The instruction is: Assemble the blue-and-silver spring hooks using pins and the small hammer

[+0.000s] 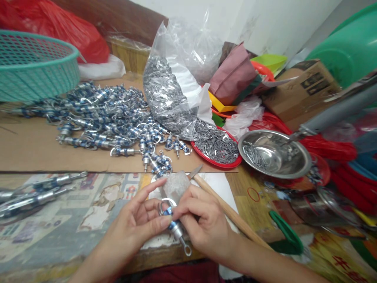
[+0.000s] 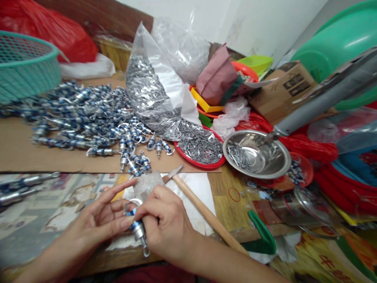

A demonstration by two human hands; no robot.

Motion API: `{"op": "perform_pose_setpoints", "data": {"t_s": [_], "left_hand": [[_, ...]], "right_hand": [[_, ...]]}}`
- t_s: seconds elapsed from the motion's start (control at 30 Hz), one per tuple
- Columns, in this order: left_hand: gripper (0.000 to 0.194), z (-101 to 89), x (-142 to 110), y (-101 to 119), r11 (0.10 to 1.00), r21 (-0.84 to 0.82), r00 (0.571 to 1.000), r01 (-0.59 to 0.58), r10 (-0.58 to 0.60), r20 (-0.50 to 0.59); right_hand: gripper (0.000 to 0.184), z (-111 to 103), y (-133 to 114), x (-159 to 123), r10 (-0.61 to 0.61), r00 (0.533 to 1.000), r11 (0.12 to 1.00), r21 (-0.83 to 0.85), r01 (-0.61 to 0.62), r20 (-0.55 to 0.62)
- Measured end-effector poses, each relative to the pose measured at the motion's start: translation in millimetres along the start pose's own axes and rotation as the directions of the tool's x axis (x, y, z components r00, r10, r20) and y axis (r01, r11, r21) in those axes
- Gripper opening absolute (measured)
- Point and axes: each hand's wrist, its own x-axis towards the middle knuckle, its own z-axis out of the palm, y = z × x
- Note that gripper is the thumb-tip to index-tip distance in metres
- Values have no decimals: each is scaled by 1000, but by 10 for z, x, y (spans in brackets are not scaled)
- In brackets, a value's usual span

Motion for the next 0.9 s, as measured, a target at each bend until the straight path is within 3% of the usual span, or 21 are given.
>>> {"op": "perform_pose_setpoints", "data": {"t_s": [0.07, 0.13, 0.23, 0.27, 0.33, 0.43, 0.5, 0.57, 0.7, 0.8, 0.9], "left_hand": [[72, 9, -8, 10, 1000, 3, 1000, 13, -13, -2], [72, 18, -12, 18, 1000, 10, 1000, 24, -24, -16], [72, 34, -14, 28, 999, 25, 998, 23, -22, -50], [71, 39, -15, 30, 999, 30, 998, 20, -18, -58], [71, 44, -16, 32, 999, 37, 998, 19, -17, -67], [72, 48, -18, 36, 999, 44, 997, 26, -22, -73], [74, 52, -20, 42, 999, 40, 997, 28, -25, -76], [74, 60, -24, 50, 999, 33, 997, 30, -27, -76], [75, 73, -28, 66, 999, 37, 997, 34, -31, -71], [79, 70, -21, 68, 999, 37, 997, 34, -32, -70], [79, 56, -11, 61, 999, 34, 998, 28, -25, -64]], "right_hand": [[17, -50, 9, 10, 27, 1000, 999, 21, -27, -8], [11, -171, 71, 4, 79, 991, 997, 34, -76, -104], [9, -425, 288, -84, 142, 946, 970, -152, -192, -291], [16, -504, 379, -133, 170, 943, 936, -254, -245, -285], [29, -617, 545, -238, 276, 948, 846, -428, -317, -157], [23, -679, 643, -358, 397, 918, 796, -502, -339, 9], [18, -694, 566, -404, 350, 937, 810, -497, -312, -19], [17, -719, 397, -449, 204, 977, 844, -493, -210, -65], [49, -792, 0, -564, -36, 993, 858, -506, 88, 111], [71, -814, -158, -615, -96, 983, 858, -487, 162, 157], [75, -805, -174, -618, -79, 975, 851, -495, 175, 208]]}}
